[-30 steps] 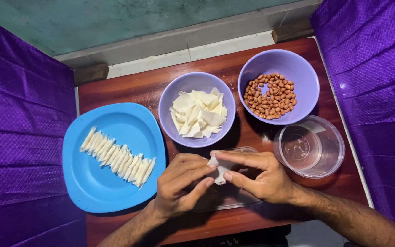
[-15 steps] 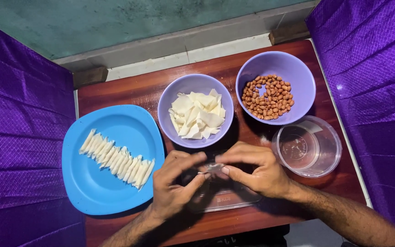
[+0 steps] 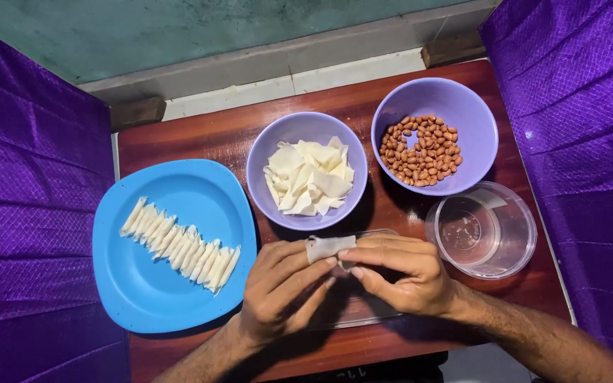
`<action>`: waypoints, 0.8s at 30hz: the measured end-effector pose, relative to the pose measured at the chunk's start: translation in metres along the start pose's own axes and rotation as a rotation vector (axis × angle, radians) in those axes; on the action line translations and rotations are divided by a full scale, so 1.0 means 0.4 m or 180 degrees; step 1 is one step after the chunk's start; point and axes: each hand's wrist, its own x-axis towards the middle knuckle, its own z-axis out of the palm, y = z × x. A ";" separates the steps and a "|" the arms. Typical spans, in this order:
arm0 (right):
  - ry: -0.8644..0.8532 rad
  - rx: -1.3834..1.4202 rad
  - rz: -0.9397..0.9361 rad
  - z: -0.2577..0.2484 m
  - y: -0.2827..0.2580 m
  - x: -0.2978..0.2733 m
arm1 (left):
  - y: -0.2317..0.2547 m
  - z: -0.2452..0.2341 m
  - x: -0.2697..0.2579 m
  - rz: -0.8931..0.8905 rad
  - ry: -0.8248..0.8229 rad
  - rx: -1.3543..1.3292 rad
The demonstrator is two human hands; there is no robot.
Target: The person is manually wrapping individual peanuts in small square dough wrappers and rolling them into thin sticks, placing the finished ones on a blue plate.
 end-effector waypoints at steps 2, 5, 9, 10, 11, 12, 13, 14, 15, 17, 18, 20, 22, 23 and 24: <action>-0.0003 0.0002 -0.0051 -0.002 -0.002 0.003 | 0.007 -0.002 0.009 -0.0073 0.0022 -0.0065; 0.0000 0.0016 -0.0114 0.000 -0.003 0.005 | 0.012 -0.001 0.006 -0.0299 0.0070 -0.0399; -0.0202 0.0337 -0.0230 0.004 0.008 0.012 | 0.007 0.000 -0.008 -0.0788 0.0284 -0.1137; -0.0204 0.0343 -0.0222 0.010 0.008 0.011 | 0.001 0.001 -0.018 -0.0798 0.0282 -0.1139; -0.0249 0.0485 -0.0211 0.016 0.009 0.011 | -0.006 0.003 -0.027 -0.0992 0.0346 -0.1112; -0.0294 0.0626 -0.0200 0.021 0.009 0.010 | -0.013 0.004 -0.037 -0.1187 0.0410 -0.1083; -0.0299 0.0628 -0.0200 0.021 0.010 0.008 | -0.012 0.004 -0.035 -0.1190 0.0414 -0.1083; -0.0298 0.0645 -0.0073 0.022 0.011 0.007 | -0.011 0.003 -0.033 -0.1438 0.0458 -0.1228; -0.0298 0.0662 0.0057 0.023 0.011 0.003 | -0.010 0.003 -0.033 -0.1690 0.0500 -0.1374; -0.0197 0.0390 0.0358 0.019 0.033 -0.016 | -0.014 0.011 -0.047 -0.1806 0.0493 -0.1651; -0.0092 0.0113 0.0653 0.016 0.044 -0.026 | -0.016 0.017 -0.054 -0.1914 0.0481 -0.1926; -0.0202 0.0235 0.0860 0.013 0.053 -0.021 | -0.013 0.015 -0.054 -0.1946 0.0364 -0.1928; -0.0295 0.0355 0.1068 0.015 0.054 -0.015 | -0.006 0.016 -0.051 -0.1969 0.0230 -0.1933; -0.0446 0.0218 0.0892 0.016 0.052 -0.009 | -0.003 0.017 -0.046 -0.1888 0.0150 -0.1893; -0.0597 0.0081 0.0716 0.018 0.050 -0.002 | 0.001 0.019 -0.041 -0.1807 0.0071 -0.1853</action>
